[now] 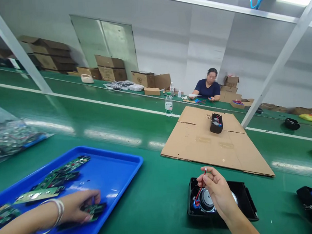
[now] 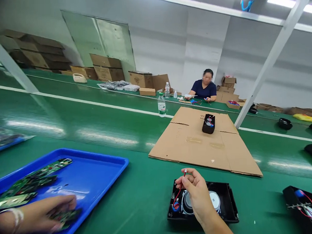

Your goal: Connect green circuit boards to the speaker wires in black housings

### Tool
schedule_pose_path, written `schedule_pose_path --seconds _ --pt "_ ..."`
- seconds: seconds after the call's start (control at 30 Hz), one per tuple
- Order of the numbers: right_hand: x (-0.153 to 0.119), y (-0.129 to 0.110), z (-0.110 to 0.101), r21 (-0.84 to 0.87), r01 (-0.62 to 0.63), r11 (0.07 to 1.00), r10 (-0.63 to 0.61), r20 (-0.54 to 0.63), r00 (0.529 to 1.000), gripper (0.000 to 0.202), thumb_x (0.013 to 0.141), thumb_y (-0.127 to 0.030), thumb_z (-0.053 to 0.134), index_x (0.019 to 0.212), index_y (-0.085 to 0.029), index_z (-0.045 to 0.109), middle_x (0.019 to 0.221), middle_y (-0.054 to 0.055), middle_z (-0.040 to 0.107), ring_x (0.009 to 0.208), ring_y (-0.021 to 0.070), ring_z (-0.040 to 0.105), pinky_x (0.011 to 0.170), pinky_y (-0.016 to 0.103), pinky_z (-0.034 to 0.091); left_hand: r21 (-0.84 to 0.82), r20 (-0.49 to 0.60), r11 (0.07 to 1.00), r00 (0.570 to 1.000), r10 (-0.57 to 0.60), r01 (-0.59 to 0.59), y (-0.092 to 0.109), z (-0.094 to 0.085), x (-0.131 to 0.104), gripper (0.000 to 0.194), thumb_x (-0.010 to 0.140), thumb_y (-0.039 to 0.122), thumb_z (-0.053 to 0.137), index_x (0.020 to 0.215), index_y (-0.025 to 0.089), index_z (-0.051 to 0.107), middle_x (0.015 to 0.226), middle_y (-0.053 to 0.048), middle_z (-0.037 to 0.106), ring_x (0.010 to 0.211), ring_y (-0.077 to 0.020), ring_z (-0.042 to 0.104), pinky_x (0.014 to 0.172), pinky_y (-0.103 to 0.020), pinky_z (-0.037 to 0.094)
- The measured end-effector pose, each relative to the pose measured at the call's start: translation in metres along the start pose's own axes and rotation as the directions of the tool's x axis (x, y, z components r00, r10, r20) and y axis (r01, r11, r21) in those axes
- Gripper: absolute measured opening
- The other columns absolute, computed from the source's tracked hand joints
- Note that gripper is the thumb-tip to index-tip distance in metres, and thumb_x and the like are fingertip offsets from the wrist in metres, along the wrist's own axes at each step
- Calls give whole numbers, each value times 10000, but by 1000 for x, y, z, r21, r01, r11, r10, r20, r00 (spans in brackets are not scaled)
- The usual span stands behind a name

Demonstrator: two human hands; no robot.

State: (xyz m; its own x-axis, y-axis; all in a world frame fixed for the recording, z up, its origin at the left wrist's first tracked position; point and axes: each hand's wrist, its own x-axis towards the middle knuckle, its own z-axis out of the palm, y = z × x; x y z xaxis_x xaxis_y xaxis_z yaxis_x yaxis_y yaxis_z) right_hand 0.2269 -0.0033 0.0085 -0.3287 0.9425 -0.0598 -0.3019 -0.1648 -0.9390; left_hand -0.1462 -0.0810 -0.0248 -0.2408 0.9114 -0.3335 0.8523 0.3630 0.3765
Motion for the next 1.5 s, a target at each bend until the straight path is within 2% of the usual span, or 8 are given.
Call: schedule_pose_path --seconds 0.23,0.4,0.57,0.83,1.03,1.2,1.33,1.5 --pt "0 -2 -8 -65 24 998 -23 11 1000 368 612 -403 722 858 -157 600 722 31 607 599 116 527 609 249 418 16 -278 1000 960 30 -26 76 -28 26 219 706 225 456 891 153 550 934 -51 641 969 -220 556 807 -261 402" --pt "-4 1 -11 -268 69 961 -58 47 997 293 637 -422 680 738 -159 601 645 15 576 587 119 498 582 237 398 -91 -200 960 949 242 -264 151 -1 19 355 773 315 429 1097 180 486 876 -15 636 743 -154 625 674 -229 480" --pt "-14 3 -5 -636 240 733 -228 103 968 170 767 -319 534 707 -172 596 695 10 560 662 130 491 622 230 373 7 -138 856 848 512 -516 205 24 -7 400 758 191 454 1152 140 495 1016 -97 550 894 -187 555 819 -293 442" --pt "-24 6 1 -728 506 463 -471 282 836 163 858 -228 413 796 -191 559 836 37 525 810 140 463 706 253 380 -41 92 653 648 756 -756 213 35 -22 423 670 101 540 1078 208 521 953 -44 583 827 -181 551 763 -302 442" --pt "-26 -4 0 -728 453 514 -375 284 883 126 844 -185 445 767 -193 545 721 -7 549 707 115 458 621 226 352 -413 -38 669 746 665 -618 218 22 -23 171 612 181 634 777 165 595 795 -19 613 745 -165 546 698 -282 439" --pt "-27 -6 2 -705 434 561 -320 299 899 121 821 -176 466 743 -186 557 712 -13 547 680 98 476 615 210 354 -860 16 408 783 621 -307 222 32 -12 397 496 217 735 840 160 544 742 7 579 714 -141 563 673 -268 462" --pt "-29 -7 2 -707 503 497 -437 297 849 116 803 -160 461 710 -179 529 680 -13 542 670 102 457 602 209 354 -973 82 218 780 620 -71 224 42 -6 490 448 196 777 855 159 507 775 -18 616 745 -171 608 701 -300 479" --pt "-31 -7 3 -792 468 391 -510 237 827 125 774 -155 448 662 -176 499 614 -9 509 653 120 430 563 216 336 -858 -123 323 771 625 -399 224 39 -17 296 582 170 689 866 153 606 912 -68 652 894 -202 600 809 -312 484"
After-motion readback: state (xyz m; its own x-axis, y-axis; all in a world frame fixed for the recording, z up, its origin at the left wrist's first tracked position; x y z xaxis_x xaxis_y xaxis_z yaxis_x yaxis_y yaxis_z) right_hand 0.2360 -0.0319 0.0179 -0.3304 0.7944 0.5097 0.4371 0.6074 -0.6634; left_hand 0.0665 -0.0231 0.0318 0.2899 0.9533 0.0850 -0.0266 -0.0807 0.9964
